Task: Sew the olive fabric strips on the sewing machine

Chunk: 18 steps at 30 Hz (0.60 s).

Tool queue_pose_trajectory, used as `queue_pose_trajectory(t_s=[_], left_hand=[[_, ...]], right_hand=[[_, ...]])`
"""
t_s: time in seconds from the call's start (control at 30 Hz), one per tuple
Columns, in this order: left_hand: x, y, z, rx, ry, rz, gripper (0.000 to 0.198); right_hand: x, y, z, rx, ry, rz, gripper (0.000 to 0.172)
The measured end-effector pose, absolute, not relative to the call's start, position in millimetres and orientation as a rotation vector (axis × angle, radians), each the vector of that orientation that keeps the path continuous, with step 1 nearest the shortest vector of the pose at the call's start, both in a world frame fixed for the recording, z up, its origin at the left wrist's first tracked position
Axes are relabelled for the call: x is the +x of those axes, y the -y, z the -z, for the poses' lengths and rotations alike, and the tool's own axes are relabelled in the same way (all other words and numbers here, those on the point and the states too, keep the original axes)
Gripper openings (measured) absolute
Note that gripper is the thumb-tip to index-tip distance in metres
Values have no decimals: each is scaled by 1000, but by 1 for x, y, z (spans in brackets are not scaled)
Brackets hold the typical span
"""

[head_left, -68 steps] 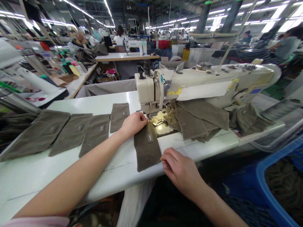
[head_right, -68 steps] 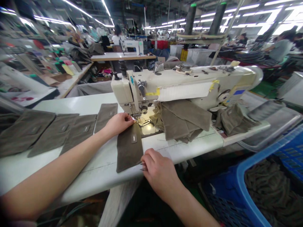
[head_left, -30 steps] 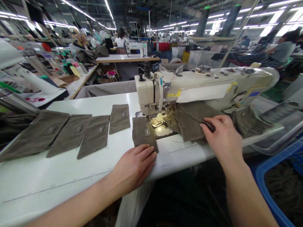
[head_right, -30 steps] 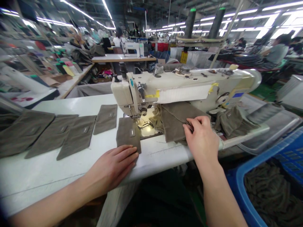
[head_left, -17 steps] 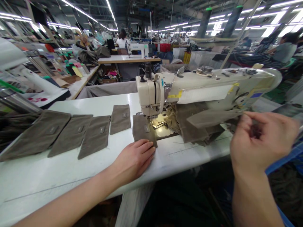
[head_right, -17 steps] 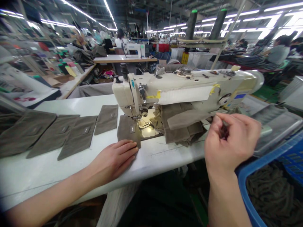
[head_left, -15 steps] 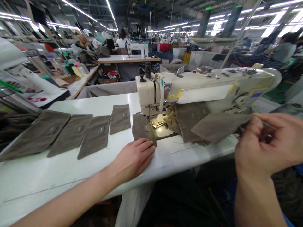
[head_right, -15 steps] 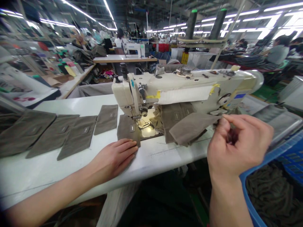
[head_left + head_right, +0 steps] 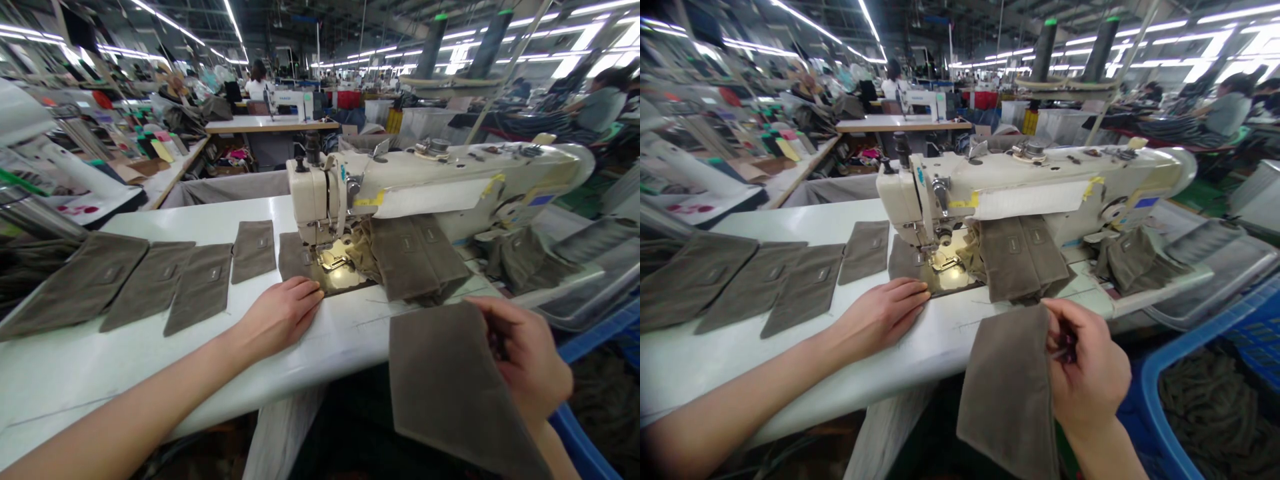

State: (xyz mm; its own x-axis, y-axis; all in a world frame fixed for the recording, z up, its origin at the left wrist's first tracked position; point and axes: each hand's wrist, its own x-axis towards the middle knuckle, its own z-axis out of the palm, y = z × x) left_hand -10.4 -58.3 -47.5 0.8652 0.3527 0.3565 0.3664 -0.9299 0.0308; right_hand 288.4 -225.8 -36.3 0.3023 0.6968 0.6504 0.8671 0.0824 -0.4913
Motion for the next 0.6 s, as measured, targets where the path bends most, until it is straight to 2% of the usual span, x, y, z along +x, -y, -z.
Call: queue_pose_trajectory(t_s=[0.2, 0.6], left_hand=[[-9, 45, 48, -3010, 606, 534, 31], [-5, 21, 44, -3033, 638, 538, 32]], right_hand=[[254, 222, 32, -1616, 1378, 520, 17], [253, 214, 28, -1585, 1478, 609, 13]])
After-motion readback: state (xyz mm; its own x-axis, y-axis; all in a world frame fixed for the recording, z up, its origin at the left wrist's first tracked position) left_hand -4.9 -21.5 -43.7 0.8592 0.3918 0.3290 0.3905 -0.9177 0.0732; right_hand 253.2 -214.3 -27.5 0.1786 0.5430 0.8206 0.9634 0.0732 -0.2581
